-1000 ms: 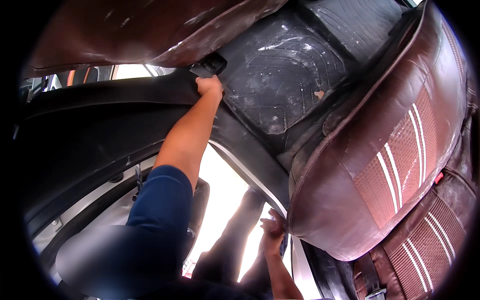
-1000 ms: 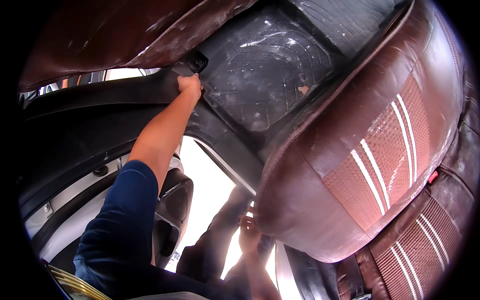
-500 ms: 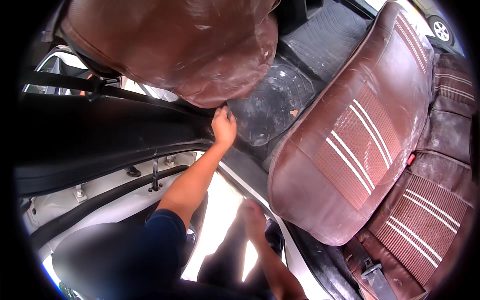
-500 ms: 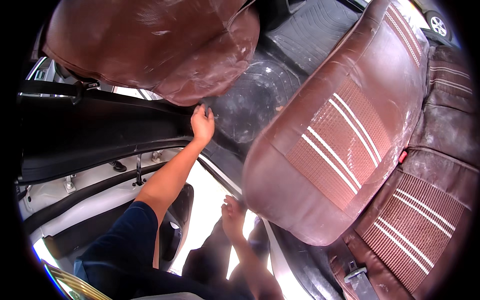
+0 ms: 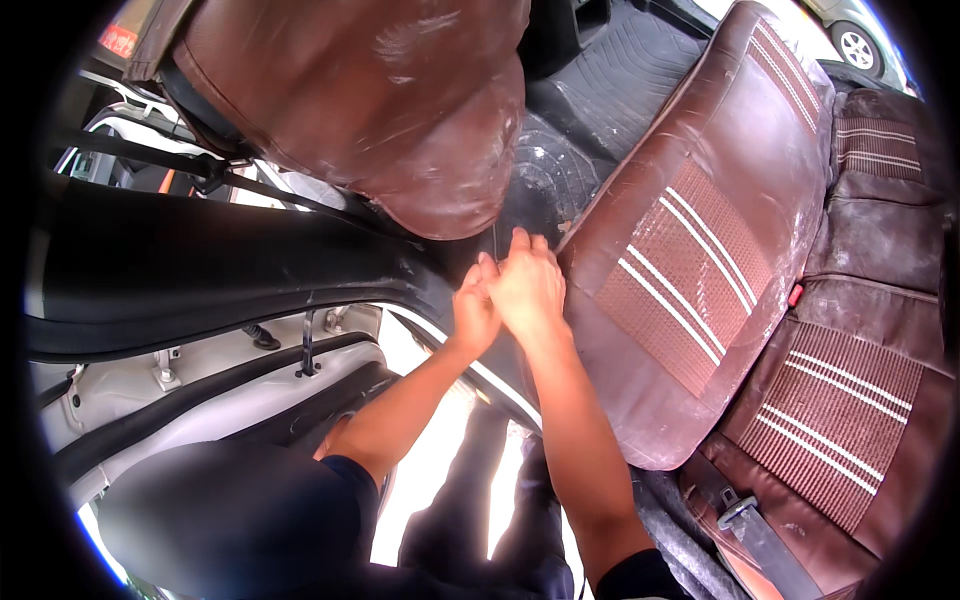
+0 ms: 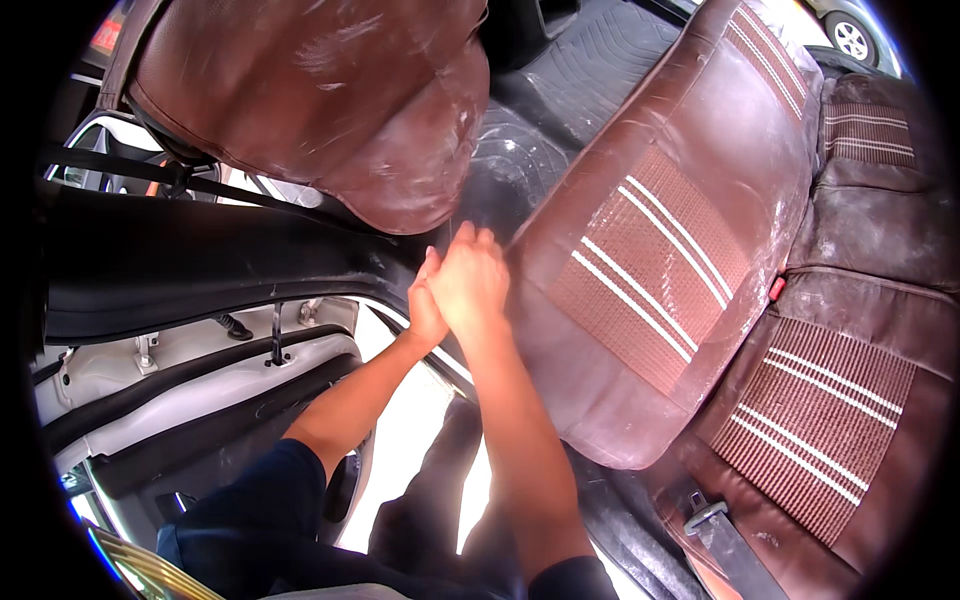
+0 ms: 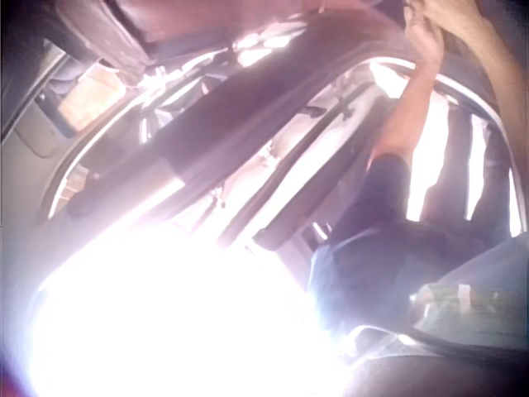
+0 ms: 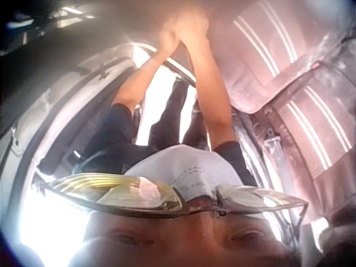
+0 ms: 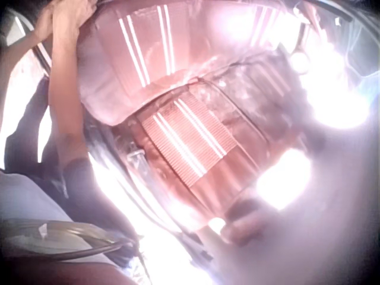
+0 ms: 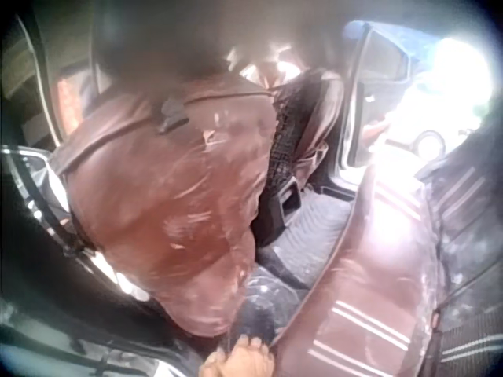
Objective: The person sprays a cleaning solution onto two black car floor mats laid on a tiled floor, then walks to a white SUV and installs the mats into the rear passenger footwells, tucking the edges under the seat cushions.
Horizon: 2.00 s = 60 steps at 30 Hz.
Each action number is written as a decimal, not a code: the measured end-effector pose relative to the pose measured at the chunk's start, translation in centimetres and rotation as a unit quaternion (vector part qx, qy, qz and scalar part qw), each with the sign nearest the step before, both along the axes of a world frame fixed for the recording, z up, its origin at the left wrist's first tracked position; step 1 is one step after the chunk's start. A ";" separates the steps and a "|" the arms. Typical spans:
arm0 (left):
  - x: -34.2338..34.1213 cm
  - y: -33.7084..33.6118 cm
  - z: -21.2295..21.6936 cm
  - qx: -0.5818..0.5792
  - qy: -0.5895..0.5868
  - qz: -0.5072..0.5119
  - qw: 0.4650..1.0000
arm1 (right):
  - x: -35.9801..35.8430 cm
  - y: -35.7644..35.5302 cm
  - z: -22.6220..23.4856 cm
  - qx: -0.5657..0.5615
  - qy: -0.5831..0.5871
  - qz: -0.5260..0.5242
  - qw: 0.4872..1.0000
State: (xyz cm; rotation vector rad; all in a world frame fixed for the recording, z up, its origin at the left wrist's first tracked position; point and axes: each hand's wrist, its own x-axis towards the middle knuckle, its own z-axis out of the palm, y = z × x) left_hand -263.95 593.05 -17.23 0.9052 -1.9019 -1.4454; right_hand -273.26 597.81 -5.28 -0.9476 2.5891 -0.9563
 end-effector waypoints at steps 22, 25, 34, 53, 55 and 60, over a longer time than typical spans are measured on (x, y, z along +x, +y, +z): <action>-6.8 -10.8 8.4 -0.377 -0.315 -0.170 0.854 | -2.1 -1.1 -3.6 0.041 0.082 -0.004 0.996; -6.6 -11.2 8.4 -0.547 -0.307 -0.192 0.754 | -2.9 -0.5 -4.1 0.041 0.095 -0.001 0.995; -7.5 -14.2 8.3 -0.605 -0.320 -0.238 0.690 | -2.1 -0.2 -4.1 0.043 0.139 0.004 0.989; -2.8 -18.6 11.6 -0.535 -0.271 -0.097 0.794 | -2.3 3.7 -3.7 0.028 0.160 0.038 0.986; -3.4 -19.7 10.6 -0.537 -0.343 -0.107 0.763 | -2.1 4.0 -3.6 0.032 0.167 0.045 0.984; -6.2 -20.7 7.4 -0.484 -0.528 -0.124 0.687 | -0.9 4.4 -2.6 0.036 0.150 0.048 0.987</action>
